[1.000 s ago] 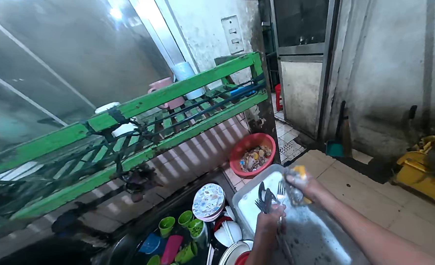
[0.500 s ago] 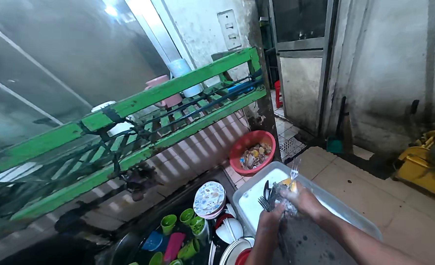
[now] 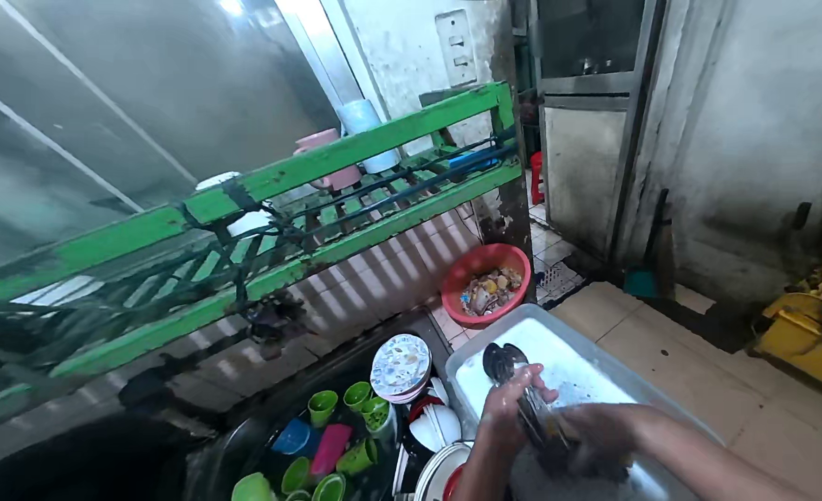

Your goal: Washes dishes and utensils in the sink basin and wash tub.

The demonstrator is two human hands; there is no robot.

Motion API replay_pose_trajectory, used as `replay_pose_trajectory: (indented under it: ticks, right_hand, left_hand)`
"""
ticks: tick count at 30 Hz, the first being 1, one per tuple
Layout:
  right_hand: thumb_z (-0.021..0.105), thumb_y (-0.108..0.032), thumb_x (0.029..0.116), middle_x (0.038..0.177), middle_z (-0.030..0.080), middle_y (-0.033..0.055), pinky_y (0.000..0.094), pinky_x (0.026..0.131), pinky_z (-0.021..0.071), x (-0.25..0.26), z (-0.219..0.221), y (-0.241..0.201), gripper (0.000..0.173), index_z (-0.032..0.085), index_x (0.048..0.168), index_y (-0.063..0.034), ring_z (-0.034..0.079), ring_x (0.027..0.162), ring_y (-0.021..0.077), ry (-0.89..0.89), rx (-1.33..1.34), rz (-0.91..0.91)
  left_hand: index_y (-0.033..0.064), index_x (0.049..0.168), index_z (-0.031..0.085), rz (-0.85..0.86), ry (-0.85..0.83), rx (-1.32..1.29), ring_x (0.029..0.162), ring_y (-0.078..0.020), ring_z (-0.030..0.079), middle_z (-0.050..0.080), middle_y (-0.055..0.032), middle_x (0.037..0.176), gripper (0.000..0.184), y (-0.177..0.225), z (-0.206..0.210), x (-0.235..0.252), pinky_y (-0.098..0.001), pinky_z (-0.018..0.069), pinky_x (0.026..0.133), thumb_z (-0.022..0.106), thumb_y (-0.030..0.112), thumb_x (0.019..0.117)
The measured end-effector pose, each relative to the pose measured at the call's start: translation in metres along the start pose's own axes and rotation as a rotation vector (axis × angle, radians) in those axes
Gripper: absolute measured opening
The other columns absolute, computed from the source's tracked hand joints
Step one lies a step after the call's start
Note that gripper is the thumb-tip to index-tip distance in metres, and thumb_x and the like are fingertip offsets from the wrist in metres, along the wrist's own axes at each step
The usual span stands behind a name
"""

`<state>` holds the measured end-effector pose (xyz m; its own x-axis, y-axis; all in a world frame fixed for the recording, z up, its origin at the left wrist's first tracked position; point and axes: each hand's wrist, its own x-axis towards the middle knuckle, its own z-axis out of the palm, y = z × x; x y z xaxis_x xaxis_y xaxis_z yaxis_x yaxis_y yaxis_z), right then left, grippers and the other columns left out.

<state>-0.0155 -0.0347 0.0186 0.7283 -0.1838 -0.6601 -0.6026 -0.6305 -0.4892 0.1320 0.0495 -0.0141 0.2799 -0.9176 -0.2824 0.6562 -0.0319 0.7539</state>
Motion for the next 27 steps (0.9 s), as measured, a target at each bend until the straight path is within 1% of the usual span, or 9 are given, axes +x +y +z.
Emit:
replay_pose_trajectory:
  ticks: [2,4,7,9,14,18,21,25,27]
  right_hand:
    - [0.076,-0.021,0.0924,0.139,0.055,0.0306,0.0668,0.105,0.0428,-0.005,0.013,0.012,0.074,0.039,0.154,-0.0027,0.055,0.128,0.048,0.027,-0.069,0.066]
    - [0.075,-0.01,0.0893,0.133,0.059,0.0292,0.0704,0.099,0.0453,-0.013,0.012,0.024,0.069,0.044,0.15,-0.0085,0.058,0.123,0.05,0.168,-0.039,0.154]
    - [0.073,-0.026,0.0951,0.133,0.06,0.0261,0.0594,0.106,0.0443,-0.03,-0.02,0.026,0.061,0.048,0.146,-0.0026,0.058,0.125,0.0418,0.395,0.139,0.225]
    - [0.079,-0.027,0.0911,0.13,0.062,0.0222,0.0512,0.105,0.0469,-0.038,-0.038,0.023,0.064,0.051,0.143,-0.003,0.061,0.12,0.0335,0.552,0.43,0.154]
    - [0.087,-0.02,0.0786,0.146,0.052,0.0139,0.0435,0.109,0.0469,-0.016,-0.031,0.014,0.075,0.053,0.144,-0.0084,0.055,0.129,0.0243,0.614,0.653,-0.156]
    - [0.082,-0.013,0.0851,0.119,0.068,0.0188,0.0475,0.099,0.0529,0.001,-0.032,0.015,0.054,0.061,0.133,-0.0028,0.067,0.109,0.0279,0.779,0.821,-0.027]
    - [0.081,-0.005,0.0832,0.111,0.069,0.0164,0.0431,0.087,0.0589,0.006,-0.029,0.022,0.055,0.058,0.134,-0.003,0.07,0.097,0.0237,0.844,1.066,-0.109]
    - [0.084,-0.014,0.0821,0.128,0.064,0.0162,0.0408,0.103,0.0512,0.002,-0.022,0.007,0.067,0.053,0.141,-0.0052,0.063,0.116,0.0224,0.651,0.768,-0.07]
    - [0.083,-0.018,0.0861,0.13,0.064,0.0196,0.0483,0.107,0.0473,0.005,-0.035,0.01,0.062,0.056,0.141,-0.005,0.062,0.121,0.0298,0.701,0.622,0.009]
  left_hand:
    - [-0.0029,0.115,0.06,-0.045,0.199,-0.097,0.054,-0.0182,0.058,0.056,-0.0059,0.072,0.031,0.004,0.002,0.005,-0.0395,0.0609,0.061,0.04,0.02,0.1118]
    - [0.0004,0.123,0.057,-0.154,0.323,-0.085,0.052,-0.0177,0.055,0.056,-0.0068,0.075,0.035,0.006,0.0,0.007,-0.0363,0.0566,0.053,0.041,0.029,0.1118]
    - [-0.0008,0.122,0.055,-0.259,0.329,-0.054,0.057,-0.0184,0.059,0.059,-0.0087,0.079,0.021,0.002,0.001,0.006,-0.0357,0.0575,0.055,0.048,0.013,0.1073]
    - [-0.0024,0.123,0.056,-0.278,0.245,-0.004,0.057,-0.0165,0.06,0.06,-0.0077,0.077,0.023,0.001,0.006,0.003,-0.0324,0.0566,0.056,0.045,0.01,0.1075]
    - [0.0008,0.095,0.058,-0.233,0.181,0.326,0.057,-0.015,0.062,0.063,-0.0056,0.068,0.01,-0.007,0.017,-0.009,-0.0316,0.0564,0.056,0.051,0.003,0.1011]
    - [-0.0014,0.11,0.059,-0.178,0.102,0.311,0.057,-0.0121,0.06,0.064,-0.0059,0.079,0.018,-0.014,0.007,-0.009,-0.0275,0.0555,0.055,0.05,0.014,0.1077]
    - [-0.0009,0.112,0.055,-0.159,0.134,0.218,0.057,-0.0117,0.06,0.063,-0.007,0.08,0.012,-0.011,0.009,-0.011,-0.0257,0.0545,0.053,0.051,0.007,0.105]
    - [-0.002,0.108,0.053,-0.14,0.271,0.333,0.049,-0.0089,0.055,0.056,-0.0036,0.064,0.007,-0.007,0.018,-0.014,-0.022,0.0484,0.046,0.053,0.002,0.103]
    - [-0.0002,0.108,0.052,-0.183,0.287,0.359,0.047,-0.0081,0.052,0.055,-0.0027,0.064,0.008,-0.006,0.018,-0.014,-0.0212,0.0467,0.045,0.053,0.008,0.1053]
